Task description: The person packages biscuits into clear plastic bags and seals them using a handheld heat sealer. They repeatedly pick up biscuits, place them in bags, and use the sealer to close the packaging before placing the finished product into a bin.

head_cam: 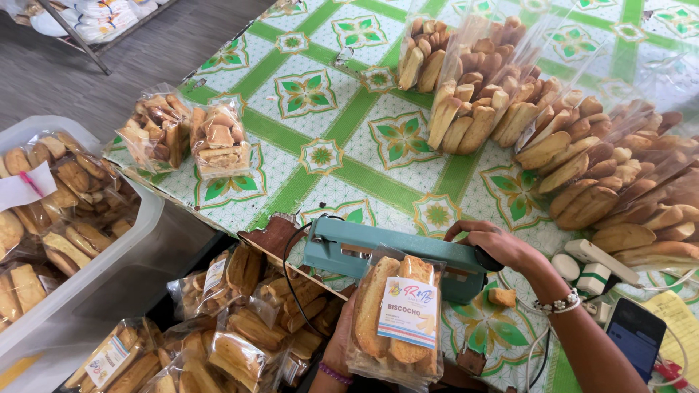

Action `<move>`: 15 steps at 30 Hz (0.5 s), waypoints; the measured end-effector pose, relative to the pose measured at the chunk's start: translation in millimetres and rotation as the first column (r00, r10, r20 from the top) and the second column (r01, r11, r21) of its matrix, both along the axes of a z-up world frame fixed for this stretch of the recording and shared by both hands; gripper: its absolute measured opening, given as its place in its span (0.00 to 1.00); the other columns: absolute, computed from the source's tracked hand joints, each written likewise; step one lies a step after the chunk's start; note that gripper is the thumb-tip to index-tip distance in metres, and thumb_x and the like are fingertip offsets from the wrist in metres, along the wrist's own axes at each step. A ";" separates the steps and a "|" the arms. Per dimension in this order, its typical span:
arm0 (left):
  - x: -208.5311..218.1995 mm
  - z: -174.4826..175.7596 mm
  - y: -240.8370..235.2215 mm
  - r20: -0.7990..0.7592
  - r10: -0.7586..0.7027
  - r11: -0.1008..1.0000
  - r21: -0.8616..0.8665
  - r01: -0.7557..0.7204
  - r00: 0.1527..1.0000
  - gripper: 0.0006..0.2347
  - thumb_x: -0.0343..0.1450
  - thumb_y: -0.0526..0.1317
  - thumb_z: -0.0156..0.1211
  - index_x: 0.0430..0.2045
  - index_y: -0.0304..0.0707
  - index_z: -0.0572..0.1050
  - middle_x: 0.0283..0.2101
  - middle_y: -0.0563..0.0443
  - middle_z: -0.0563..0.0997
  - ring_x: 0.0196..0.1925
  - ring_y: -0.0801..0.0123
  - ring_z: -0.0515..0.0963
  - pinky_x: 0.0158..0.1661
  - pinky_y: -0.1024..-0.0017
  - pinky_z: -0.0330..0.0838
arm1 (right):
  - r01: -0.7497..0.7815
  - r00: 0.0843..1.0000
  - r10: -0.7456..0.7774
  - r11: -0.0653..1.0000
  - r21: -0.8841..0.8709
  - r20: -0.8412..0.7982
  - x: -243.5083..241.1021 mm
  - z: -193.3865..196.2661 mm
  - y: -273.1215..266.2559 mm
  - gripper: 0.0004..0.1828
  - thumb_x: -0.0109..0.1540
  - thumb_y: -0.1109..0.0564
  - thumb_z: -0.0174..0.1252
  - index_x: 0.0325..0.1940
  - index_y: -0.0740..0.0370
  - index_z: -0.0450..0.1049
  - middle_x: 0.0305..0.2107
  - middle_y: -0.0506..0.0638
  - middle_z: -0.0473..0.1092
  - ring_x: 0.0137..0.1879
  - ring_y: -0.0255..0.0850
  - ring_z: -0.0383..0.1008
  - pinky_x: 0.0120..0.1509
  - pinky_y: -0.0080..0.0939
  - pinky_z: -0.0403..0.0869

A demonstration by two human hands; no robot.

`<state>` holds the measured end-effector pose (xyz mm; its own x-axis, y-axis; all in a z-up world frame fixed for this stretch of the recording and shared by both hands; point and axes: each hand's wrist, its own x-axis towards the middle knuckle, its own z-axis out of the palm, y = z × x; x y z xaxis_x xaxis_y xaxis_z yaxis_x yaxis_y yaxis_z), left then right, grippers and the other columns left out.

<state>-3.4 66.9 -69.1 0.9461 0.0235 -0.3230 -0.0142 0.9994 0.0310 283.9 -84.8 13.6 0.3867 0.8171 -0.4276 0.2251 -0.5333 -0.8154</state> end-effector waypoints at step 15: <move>-1.1 -0.8 1.5 -0.044 0.005 1.000 0.027 -0.004 0.999 0.23 0.76 0.49 0.50 0.62 0.32 0.68 0.57 0.36 0.78 0.55 0.53 0.81 0.51 0.55 0.80 | 0.028 0.998 -0.027 0.999 -0.027 0.050 -4.0 4.4 -0.6 0.22 0.57 0.54 0.44 0.47 0.61 0.79 0.27 0.55 0.78 0.30 0.38 0.73 0.34 0.38 0.71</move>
